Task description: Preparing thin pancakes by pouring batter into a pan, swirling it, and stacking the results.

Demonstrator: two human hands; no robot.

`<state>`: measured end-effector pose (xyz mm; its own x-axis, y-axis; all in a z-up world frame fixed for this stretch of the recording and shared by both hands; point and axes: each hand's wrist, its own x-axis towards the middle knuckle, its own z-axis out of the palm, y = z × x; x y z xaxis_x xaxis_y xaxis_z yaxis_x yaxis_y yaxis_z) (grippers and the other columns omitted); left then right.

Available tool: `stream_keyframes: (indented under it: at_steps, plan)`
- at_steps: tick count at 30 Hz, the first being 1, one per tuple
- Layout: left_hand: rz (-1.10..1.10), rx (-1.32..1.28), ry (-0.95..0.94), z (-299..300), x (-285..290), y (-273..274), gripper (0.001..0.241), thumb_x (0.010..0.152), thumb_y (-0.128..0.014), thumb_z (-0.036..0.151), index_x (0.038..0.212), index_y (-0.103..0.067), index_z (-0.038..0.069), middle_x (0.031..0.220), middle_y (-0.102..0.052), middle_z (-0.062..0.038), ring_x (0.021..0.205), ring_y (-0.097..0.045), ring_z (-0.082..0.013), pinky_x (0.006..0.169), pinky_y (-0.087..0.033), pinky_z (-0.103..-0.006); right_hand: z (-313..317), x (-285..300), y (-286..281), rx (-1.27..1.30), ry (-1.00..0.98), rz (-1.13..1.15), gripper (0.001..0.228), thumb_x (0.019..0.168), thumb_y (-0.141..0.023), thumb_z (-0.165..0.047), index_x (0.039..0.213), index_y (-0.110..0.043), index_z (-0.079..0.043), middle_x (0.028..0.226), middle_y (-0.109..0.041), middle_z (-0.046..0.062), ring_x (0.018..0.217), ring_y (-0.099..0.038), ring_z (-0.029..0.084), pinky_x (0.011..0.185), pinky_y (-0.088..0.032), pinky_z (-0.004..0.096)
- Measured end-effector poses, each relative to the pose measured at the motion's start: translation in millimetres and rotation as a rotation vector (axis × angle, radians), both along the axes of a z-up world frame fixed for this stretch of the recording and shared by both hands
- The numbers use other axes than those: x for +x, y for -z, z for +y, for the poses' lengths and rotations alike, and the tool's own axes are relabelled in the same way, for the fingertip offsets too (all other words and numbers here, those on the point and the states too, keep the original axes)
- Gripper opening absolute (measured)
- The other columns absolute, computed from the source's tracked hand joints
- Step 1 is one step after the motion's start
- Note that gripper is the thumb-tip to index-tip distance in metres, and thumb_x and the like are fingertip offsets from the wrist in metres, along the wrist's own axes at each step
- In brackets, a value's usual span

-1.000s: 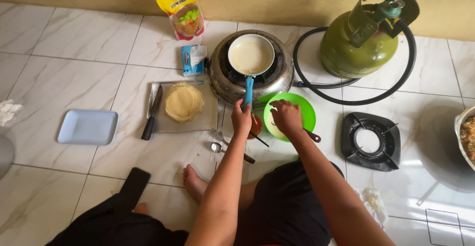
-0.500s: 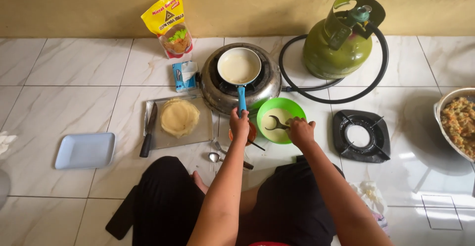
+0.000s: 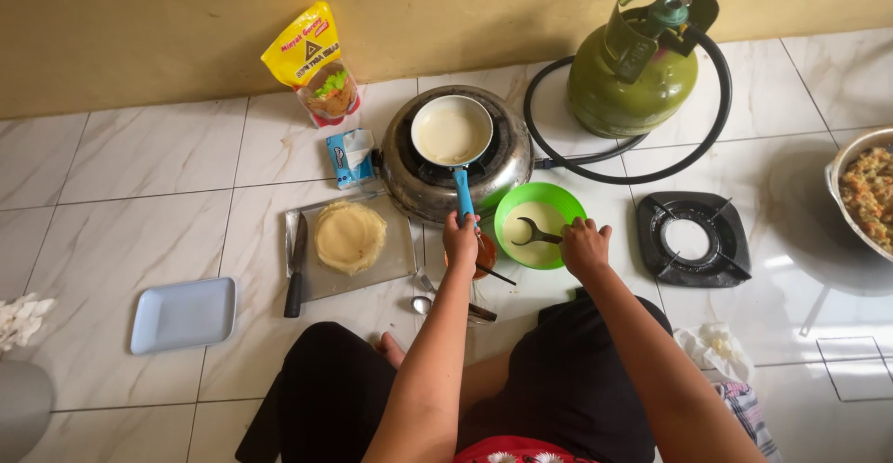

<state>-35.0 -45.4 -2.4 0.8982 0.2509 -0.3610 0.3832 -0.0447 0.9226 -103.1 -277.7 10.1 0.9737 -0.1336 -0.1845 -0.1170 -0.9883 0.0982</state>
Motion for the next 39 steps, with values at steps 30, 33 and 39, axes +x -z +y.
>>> stream_keyframes:
  at_steps: [30, 33, 39]
  plan:
    - [0.009, -0.082, 0.059, 33.6, 16.7, 28.8, 0.037, 0.098, -0.059, 0.039, 0.120, -0.062, 0.009, 0.083, -0.069, -0.008, 0.054, -0.056, -0.0122, 0.040, -0.043, -0.0233, 40.8, -24.2, -114.7, -0.107, -0.202, 0.224, 0.031, 0.097, -0.066, -0.019, 0.128, -0.066, -0.024, 0.104, -0.076, 0.002, 0.099, -0.078, 0.021, 0.084, -0.066, 0.038]
    - [0.055, 0.226, 0.208, 34.2, -2.5, -24.4, 0.089, 0.088, -0.069, 0.065, 0.153, -0.044, 0.010, 0.144, -0.058, -0.021, 0.133, -0.057, -0.0349, 0.108, -0.048, -0.0480, 16.1, -16.1, -24.6, 0.115, -0.086, 0.195, 0.018, 0.091, -0.070, -0.020, 0.108, -0.073, -0.018, 0.092, -0.076, 0.008, 0.089, -0.079, 0.029, 0.073, -0.066, 0.044]
    - [0.026, 0.446, 0.281, 32.3, 20.5, -4.7, 0.074, 0.090, -0.068, 0.054, 0.148, -0.047, 0.013, 0.133, -0.066, -0.013, 0.124, -0.065, -0.0300, 0.104, -0.054, -0.0451, 33.9, -7.2, 7.4, 0.163, -0.071, 0.217, 0.018, 0.093, -0.070, -0.029, 0.110, -0.072, -0.024, 0.095, -0.075, 0.005, 0.093, -0.078, 0.026, 0.078, -0.065, 0.041]
